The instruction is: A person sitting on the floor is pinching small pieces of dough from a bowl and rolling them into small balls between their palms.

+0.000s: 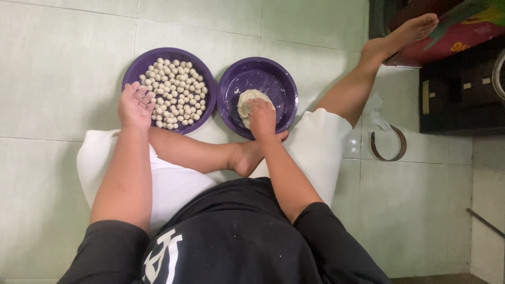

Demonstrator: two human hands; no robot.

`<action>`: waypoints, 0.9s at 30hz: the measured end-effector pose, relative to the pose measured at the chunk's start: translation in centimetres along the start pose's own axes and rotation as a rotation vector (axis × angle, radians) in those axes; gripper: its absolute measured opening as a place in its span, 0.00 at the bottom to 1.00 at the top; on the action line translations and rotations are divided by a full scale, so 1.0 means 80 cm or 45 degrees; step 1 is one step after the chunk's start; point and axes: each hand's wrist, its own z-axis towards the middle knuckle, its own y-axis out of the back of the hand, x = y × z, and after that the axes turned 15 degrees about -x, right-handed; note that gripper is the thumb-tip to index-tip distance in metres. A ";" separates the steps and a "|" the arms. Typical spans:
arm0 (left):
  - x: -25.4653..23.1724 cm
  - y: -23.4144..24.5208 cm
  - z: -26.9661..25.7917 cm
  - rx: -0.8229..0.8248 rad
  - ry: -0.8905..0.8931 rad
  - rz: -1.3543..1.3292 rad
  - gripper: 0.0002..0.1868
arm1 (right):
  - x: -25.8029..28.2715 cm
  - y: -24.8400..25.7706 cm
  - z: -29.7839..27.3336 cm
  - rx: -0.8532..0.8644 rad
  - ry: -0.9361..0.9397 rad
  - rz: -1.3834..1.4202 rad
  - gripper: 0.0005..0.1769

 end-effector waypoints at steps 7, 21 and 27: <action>0.002 0.001 -0.010 -0.014 0.014 0.073 0.32 | -0.040 -0.072 -0.022 -0.085 0.166 -0.155 0.13; 0.004 0.001 -0.019 0.031 0.030 0.115 0.30 | -0.108 -0.022 -0.027 0.101 -0.357 0.173 0.15; 0.003 -0.013 -0.035 0.088 0.004 0.178 0.30 | -0.068 0.039 0.009 0.042 -1.143 0.953 0.15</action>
